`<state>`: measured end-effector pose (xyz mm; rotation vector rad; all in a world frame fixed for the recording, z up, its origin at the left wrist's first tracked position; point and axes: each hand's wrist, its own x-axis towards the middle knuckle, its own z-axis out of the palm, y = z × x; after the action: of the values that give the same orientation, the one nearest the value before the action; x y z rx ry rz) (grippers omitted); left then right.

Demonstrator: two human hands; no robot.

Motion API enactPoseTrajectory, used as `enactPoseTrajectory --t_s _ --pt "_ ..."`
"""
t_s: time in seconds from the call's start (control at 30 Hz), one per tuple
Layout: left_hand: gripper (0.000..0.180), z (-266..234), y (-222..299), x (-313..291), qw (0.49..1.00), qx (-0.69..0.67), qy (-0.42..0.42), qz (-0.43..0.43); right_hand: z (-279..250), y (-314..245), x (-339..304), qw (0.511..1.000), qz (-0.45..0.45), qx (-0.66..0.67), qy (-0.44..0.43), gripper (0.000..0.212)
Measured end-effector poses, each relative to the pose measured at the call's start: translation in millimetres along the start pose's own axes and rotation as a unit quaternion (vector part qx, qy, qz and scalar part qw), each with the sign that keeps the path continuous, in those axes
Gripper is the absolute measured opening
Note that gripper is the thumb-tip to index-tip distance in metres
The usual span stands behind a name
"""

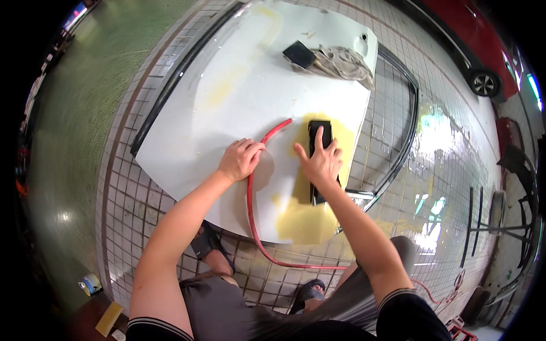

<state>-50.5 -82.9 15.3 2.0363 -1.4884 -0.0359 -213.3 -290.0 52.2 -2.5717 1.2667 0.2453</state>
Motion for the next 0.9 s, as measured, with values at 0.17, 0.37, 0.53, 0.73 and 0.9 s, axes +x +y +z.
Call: enactPoseTrajectory --t_s 0.17,0.37,0.53,0.73,0.9 --pt "0.014 29.5 30.6 -2.4 0.995 0.018 0.092 -0.046 6.7 -55.1 1.7 0.988 0.106 0.104 0.049 0.131" --pt "0.023 -55.7 112.5 27.1 0.91 0.077 -0.375 -0.159 35.9 -48.8 2.7 0.986 0.124 0.025 0.109 0.132" --pt "0.018 -213.8 239.5 37.2 0.941 -0.081 -0.311 0.102 37.5 -54.3 3.1 0.984 0.131 0.01 0.118 0.133" --pt "0.014 -230.5 290.6 4.4 0.92 -0.063 -0.386 0.019 47.1 -57.3 2.9 0.983 0.118 -0.007 0.143 0.131" --pt "0.018 -254.6 293.5 13.0 0.91 -0.001 -0.412 0.035 47.6 -50.7 7.3 0.977 0.126 -0.041 0.165 0.129"
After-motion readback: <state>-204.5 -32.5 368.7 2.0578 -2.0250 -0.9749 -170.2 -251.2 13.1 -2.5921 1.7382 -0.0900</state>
